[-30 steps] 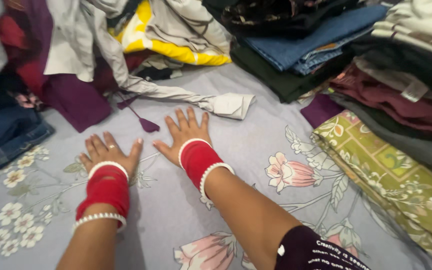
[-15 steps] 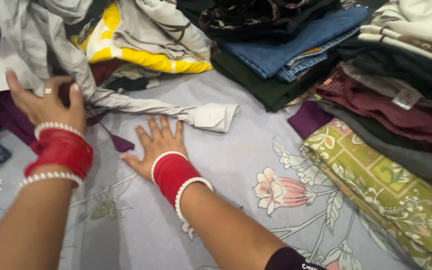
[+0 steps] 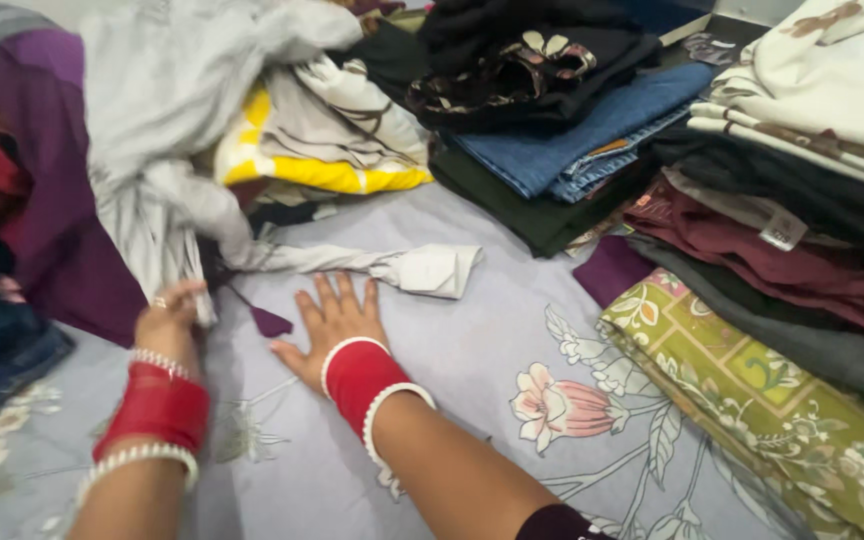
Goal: The person folds a black garment by hand and then buttons a grey shirt.
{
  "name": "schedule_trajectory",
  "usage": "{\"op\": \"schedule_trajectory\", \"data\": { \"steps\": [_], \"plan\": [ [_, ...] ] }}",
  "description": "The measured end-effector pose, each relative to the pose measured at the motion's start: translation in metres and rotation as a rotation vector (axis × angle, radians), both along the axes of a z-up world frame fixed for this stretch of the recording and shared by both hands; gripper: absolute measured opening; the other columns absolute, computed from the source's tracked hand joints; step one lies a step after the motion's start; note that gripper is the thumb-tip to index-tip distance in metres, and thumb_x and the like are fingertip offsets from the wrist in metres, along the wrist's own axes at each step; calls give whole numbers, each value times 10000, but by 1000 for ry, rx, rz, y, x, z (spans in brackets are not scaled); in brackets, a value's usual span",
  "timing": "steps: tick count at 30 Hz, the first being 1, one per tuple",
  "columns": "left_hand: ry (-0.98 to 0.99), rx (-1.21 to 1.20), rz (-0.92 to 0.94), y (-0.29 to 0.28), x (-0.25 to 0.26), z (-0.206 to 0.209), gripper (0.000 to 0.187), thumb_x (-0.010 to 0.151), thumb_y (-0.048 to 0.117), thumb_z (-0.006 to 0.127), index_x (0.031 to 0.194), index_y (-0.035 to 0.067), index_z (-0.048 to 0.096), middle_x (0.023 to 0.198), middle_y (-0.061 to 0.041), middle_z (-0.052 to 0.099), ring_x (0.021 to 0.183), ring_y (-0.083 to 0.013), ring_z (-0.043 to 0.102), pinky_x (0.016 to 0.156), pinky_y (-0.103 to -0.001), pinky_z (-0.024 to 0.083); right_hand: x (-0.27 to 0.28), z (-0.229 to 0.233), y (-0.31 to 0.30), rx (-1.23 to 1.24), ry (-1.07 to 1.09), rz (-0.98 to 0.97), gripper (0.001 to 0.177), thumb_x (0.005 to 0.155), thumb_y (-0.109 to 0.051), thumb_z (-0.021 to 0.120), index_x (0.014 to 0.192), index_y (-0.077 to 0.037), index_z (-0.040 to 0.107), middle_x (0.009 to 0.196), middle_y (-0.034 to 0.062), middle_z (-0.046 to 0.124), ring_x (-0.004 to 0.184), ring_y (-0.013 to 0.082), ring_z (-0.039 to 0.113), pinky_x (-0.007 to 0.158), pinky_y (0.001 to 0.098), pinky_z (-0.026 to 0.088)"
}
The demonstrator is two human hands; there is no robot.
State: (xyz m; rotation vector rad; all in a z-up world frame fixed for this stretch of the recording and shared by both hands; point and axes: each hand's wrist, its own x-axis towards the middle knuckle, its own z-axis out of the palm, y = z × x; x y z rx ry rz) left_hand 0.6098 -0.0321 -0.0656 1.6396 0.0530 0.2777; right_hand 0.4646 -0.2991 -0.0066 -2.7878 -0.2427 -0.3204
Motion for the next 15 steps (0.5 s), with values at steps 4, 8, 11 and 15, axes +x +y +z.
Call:
{"op": "schedule_trajectory", "data": {
  "steps": [4, 8, 11, 15],
  "plan": [
    [-1, -367, -173, 19, -62, -10, 208, 910, -24, 538, 966, 157, 622, 885, 42, 556, 709, -98, 509, 705, -295, 518, -16, -2, 4, -29, 31, 1, 794, 972, -634, 339, 1578, -122, 292, 1673, 139, 187, 1554, 359, 82, 1209, 623, -27],
    [-1, -283, 133, -6, -114, -16, 153, 1001, 65, 530, 887, 126, 611, 882, -7, 544, 658, -152, 450, 647, -327, 435, -49, -7, 1, 2, 30, 33, 775, 978, -582, 366, 1593, -121, 265, 1676, 138, 170, 1556, 356, 63, 1207, 604, -23],
    [-73, -360, 166, -38, -140, -21, 163, 990, 120, 517, 839, 136, 578, 882, 13, 556, 675, -134, 497, 617, -308, 471, -81, -2, -3, 3, 67, 51, 775, 981, -578, 378, 1587, -107, 265, 1685, 138, 152, 1555, 353, 58, 1209, 601, -25],
    [-85, -463, 173, -50, -183, -40, 190, 993, 158, 524, 833, 126, 620, 856, -4, 594, 682, -151, 529, 591, -316, 483, -137, 9, -12, -32, 89, 74, 773, 997, -585, 366, 1591, -102, 261, 1690, 152, 142, 1569, 354, 38, 1215, 606, -20]
  ]
}}
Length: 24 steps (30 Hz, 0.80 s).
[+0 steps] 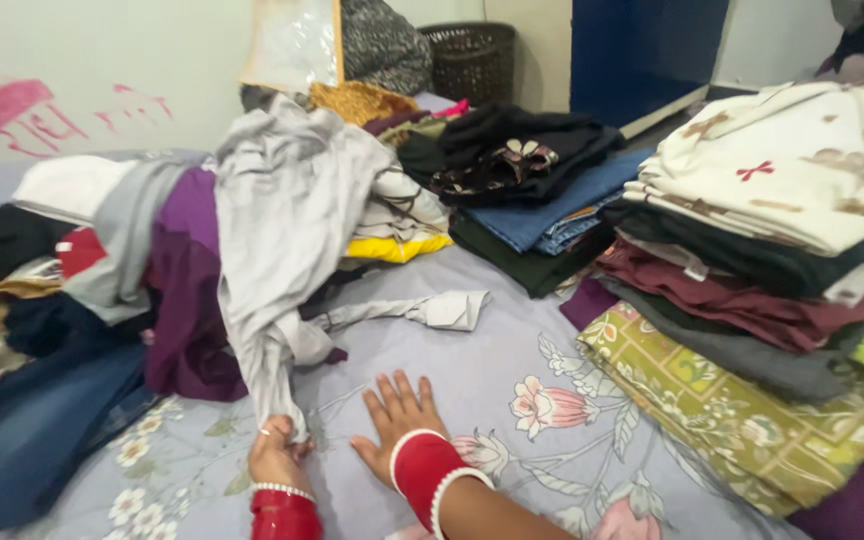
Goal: The person folds a black garment by hand and then buttons a grey shirt.
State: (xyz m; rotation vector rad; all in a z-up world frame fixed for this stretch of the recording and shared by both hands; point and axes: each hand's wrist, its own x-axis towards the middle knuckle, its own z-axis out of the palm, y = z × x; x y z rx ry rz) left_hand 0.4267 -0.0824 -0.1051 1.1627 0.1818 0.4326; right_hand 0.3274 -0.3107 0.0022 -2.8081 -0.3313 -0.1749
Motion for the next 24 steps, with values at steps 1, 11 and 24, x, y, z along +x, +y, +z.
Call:
{"op": "schedule_trajectory", "data": {
  "steps": [1, 11, 24],
  "plan": [
    [-11, -2, 7, 5, -10, -3, 190, 993, 158, 524, 833, 126, 620, 856, -4, 594, 682, -151, 529, 591, -316, 483, -14, 4, -2, 0, 36, 10, 774, 997, -584, 358, 1598, -110, 243, 1693, 151, 123, 1566, 356, 24, 1213, 607, -23],
    [-246, 1680, 450, -32, -155, 213, 182, 905, 274, 616, 913, 120, 712, 957, -127, 724, 692, -402, 664, 608, -515, 530, -132, 41, -26, -203, 299, 73, 754, 1034, -577, 266, 1640, -163, 94, 1728, 108, -3, 1592, 329, -68, 1239, 606, -41],
    [-827, 2509, -671, -108, -301, 165, 227, 919, 181, 625, 838, -19, 694, 873, -187, 678, 730, -349, 693, 650, -550, 534, 37, 10, -14, 1629, 783, 313, 710, 995, -550, 573, 1444, 0, 581, 1377, 175, 670, 1192, 256, 672, 1033, 354, 532]
  ]
}}
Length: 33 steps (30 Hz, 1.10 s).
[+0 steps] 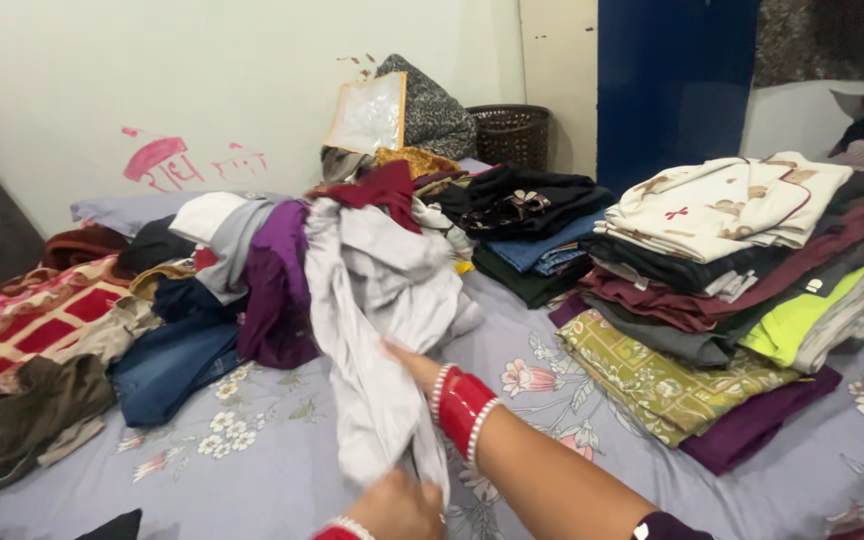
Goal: The person folds a black garment by hand and then buttons a grey shirt.
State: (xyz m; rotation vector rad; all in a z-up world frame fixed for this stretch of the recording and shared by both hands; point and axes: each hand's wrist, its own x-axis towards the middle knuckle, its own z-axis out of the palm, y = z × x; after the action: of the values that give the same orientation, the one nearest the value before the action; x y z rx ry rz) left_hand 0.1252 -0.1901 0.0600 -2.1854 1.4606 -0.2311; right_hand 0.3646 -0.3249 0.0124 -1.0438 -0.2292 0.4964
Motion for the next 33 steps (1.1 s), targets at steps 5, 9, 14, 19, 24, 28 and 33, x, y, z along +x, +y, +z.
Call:
{"op": "schedule_trajectory", "data": {
  "steps": [5, 9, 14, 19, 24, 28, 33],
  "plan": [
    [348, -85, 335, 57, 1, -5, 230, 954, 281, 633, 1139, 206, 747, 978, -157, 685, 818, -400, 689, 707, -549, 547, -22, -23, 29, -388, -52, -330, 502, 891, -182, 649, 1283, 132, 640, 1174, 230, 747, 977, 300, 751, 909, 395, 612],
    [839, -971, 706, 121, -20, 54, 367, 908, 370, 651, 1100, 116, 833, 905, -74, 853, 714, -217, 790, 692, -353, 616, -69, -25, 18, 35, -67, -392, 474, 869, -86, 493, 1296, 84, 610, 1162, 235, 750, 957, 286, 784, 870, 392, 650],
    [617, -1437, 852, 107, 5, 47, 476, 931, 451, 631, 1212, 80, 728, 1057, -115, 800, 923, -175, 758, 832, -327, 595, -136, -38, 39, 141, 89, -375, 480, 869, -94, 513, 1330, 24, 574, 1159, 224, 707, 984, 347, 718, 886, 452, 603],
    [498, -1235, 1024, 61, 40, -16, 944, 880, 566, 842, 1391, -117, 438, 1280, -341, 620, 1230, -381, 639, 1047, -392, 515, -185, -113, 57, -169, -303, -387, 495, 900, -176, 600, 1352, 24, 583, 1248, 151, 722, 1135, 225, 675, 990, 354, 523],
    [410, -1153, 1089, 64, 86, -60, 644, 840, 304, 714, 1383, 16, 520, 1244, -287, 667, 1203, -429, 639, 1041, -446, 501, -194, -130, 44, -516, -457, -261, 517, 891, -249, 632, 1353, -22, 590, 1165, 140, 745, 1079, 197, 693, 969, 347, 533],
    [292, -1267, 1121, 85, 64, -27, 448, 942, 263, 601, 1323, 29, 570, 1158, -301, 684, 1133, -465, 648, 986, -491, 512, -198, -68, 7, -595, -455, -229, 518, 955, -376, 693, 1264, 39, 652, 1180, 168, 761, 1089, 238, 728, 969, 356, 552],
    [206, -1192, 1003, 64, -19, 73, 304, 940, 262, 597, 1156, 56, 655, 959, -281, 716, 973, -478, 673, 852, -521, 531, -216, 77, -24, -1011, -787, -702, 845, 757, -228, 833, 1446, -89, 364, 1468, 207, 419, 1370, 378, 423, 1133, 455, 368]
  ]
}}
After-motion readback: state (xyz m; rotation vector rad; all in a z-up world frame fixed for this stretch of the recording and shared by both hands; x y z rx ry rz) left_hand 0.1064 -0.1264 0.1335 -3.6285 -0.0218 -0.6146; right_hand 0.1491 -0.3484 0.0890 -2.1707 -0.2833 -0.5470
